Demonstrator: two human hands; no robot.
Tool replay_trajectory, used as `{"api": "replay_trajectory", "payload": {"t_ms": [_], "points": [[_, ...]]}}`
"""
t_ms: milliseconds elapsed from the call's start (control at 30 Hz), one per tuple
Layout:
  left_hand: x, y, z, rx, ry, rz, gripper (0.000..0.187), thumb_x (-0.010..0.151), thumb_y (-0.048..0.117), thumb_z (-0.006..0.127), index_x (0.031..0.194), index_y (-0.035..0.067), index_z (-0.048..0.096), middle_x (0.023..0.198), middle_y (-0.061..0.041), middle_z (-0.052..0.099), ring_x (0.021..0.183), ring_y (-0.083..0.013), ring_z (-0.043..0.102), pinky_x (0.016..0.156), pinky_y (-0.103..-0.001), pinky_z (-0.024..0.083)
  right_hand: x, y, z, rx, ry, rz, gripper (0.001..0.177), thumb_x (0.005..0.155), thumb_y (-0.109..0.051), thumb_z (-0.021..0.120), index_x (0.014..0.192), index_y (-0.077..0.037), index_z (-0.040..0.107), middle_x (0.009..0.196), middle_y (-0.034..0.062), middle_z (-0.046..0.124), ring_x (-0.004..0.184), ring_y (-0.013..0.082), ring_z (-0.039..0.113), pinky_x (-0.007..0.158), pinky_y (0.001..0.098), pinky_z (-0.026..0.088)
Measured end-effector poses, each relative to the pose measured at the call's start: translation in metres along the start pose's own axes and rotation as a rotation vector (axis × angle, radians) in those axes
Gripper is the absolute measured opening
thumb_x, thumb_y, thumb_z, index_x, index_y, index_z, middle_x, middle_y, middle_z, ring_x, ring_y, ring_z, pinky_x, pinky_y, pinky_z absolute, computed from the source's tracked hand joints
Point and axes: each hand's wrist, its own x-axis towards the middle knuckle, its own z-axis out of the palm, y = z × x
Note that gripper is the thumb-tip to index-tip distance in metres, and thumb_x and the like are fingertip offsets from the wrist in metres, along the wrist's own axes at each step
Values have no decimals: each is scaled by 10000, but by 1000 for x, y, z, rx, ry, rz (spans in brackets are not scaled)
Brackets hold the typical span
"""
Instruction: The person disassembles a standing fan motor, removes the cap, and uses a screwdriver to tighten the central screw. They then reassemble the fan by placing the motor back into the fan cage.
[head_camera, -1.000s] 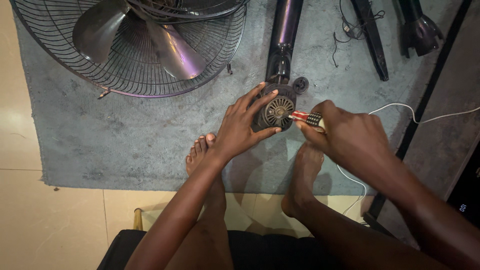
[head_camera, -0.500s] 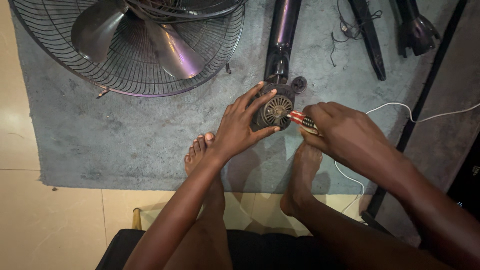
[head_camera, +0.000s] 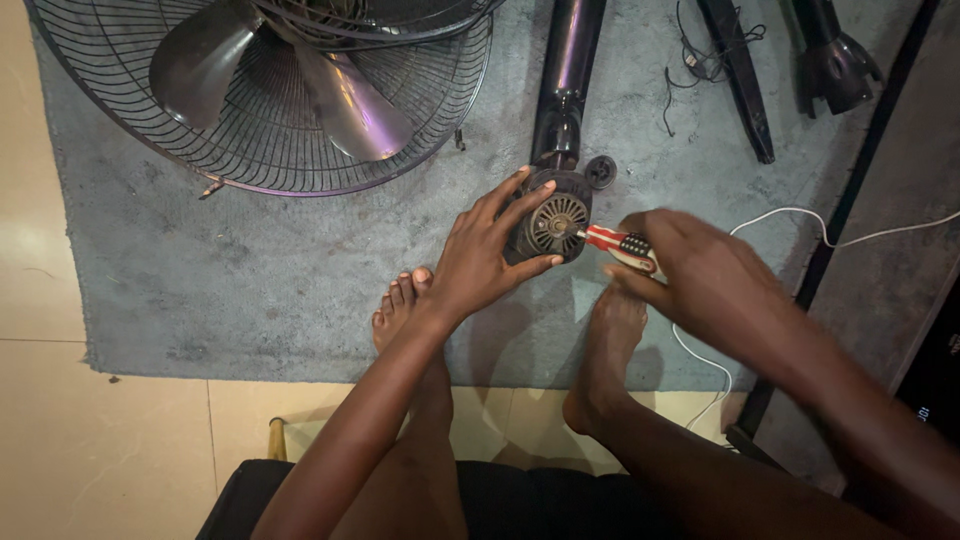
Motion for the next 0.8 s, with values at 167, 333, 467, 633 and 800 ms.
{"api": "replay_trajectory", "payload": {"t_ms": [167, 333, 467, 633, 800], "points": [[0, 0, 1, -21, -3, -6, 894, 801, 587, 806, 1563, 346, 405, 1664, -90, 359, 1484, -352, 432, 1184, -560, 386, 1, 4, -6, -79, 123, -272, 421, 815, -316, 738, 1122, -37, 668, 908, 127, 691, 676, 241, 674, 563, 392, 563], [3, 3, 0, 12, -8, -9, 895, 799, 579, 821, 1558, 337, 412, 1646, -92, 367, 1474, -352, 442, 1162, -570, 378, 5, 1, -3, -1, 86, -191, 345, 854, -284, 751, 1050, -13, 669, 858, 132, 708, 612, 244, 683, 542, 392, 572], [1, 5, -1, 15, 2, -17, 888, 794, 570, 822, 1552, 336, 423, 1653, -96, 369, 1452, -368, 455, 1153, -551, 405, 0, -1, 5, 122, 196, -181, 326, 864, -242, 764, 1053, 10, 681, 842, 150, 727, 615, 258, 703, 543, 398, 578], [0, 3, 0, 5, 25, 20, 885, 817, 563, 815, 1570, 322, 419, 1651, -103, 377, 1466, -367, 465, 1169, -542, 409, -3, -4, 14, 212, 337, -216, 338, 849, -199, 786, 1073, 36, 693, 821, 178, 727, 657, 291, 722, 589, 420, 577], [1, 5, 0, 27, 10, -7, 878, 807, 567, 820, 1555, 320, 432, 1647, -104, 379, 1453, -372, 461, 1153, -545, 409, -4, -2, 20, 247, 388, -218, 332, 851, -191, 790, 1074, 39, 701, 810, 172, 735, 664, 282, 742, 585, 393, 587]]}}
